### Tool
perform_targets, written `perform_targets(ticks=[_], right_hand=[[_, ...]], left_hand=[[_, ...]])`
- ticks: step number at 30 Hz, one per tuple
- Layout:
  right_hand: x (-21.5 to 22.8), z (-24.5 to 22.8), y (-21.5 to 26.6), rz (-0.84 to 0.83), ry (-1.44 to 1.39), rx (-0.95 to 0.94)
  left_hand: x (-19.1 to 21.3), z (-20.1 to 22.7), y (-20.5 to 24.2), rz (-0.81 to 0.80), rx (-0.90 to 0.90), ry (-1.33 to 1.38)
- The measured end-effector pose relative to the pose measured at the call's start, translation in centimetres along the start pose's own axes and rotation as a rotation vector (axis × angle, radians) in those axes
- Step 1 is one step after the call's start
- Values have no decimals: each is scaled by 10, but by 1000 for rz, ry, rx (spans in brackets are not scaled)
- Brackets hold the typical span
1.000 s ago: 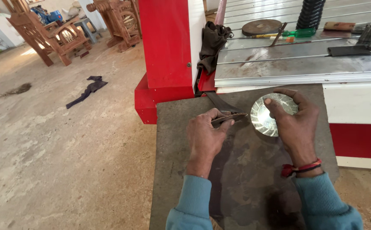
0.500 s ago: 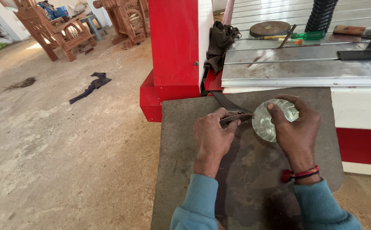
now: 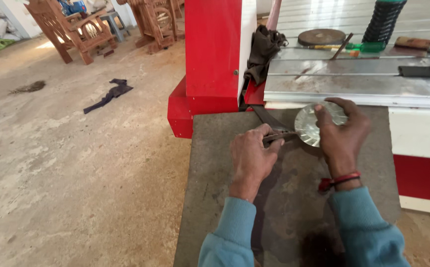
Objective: The person holds a circular metal disk and uses a metal hand tool to scrape debris from its surface.
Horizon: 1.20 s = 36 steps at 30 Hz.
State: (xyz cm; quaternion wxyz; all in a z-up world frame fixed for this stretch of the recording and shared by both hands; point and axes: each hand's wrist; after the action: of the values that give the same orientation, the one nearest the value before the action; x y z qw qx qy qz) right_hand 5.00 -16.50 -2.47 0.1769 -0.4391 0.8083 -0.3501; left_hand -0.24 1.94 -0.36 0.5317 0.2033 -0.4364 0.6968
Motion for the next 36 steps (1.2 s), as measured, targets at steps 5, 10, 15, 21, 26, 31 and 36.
perform_targets(ticks=[5, 10, 15, 21, 26, 31, 36], right_hand=[[12, -2, 15, 10, 55, 28], [-1, 2, 5, 20, -97, -160], [14, 3, 23, 23, -118, -14], [-7, 7, 0, 25, -96, -49], [5, 4, 10, 43, -88, -4], [-3, 4, 3, 25, -120, -33], [10, 11, 23, 39, -79, -79]], left_hand=[[0, 2, -1, 65, -58, 39], [-4, -1, 3, 74, -55, 25], [3, 2, 0, 15, -14, 30], [2, -1, 0, 58, -60, 70], [7, 1, -4, 79, -61, 8], [2, 0, 1, 43, -50, 44], [2, -1, 2, 68, -80, 32]])
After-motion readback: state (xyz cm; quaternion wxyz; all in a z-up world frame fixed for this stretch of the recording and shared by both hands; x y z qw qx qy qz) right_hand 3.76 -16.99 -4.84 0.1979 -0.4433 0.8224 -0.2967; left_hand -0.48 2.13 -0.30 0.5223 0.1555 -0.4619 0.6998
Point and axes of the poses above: each hand's wrist, its own y-axis away from the middle knuckle, its own x-axis out of the back of the hand, z = x × y, and after that the axes turned 9 degrees about -y, right-handed
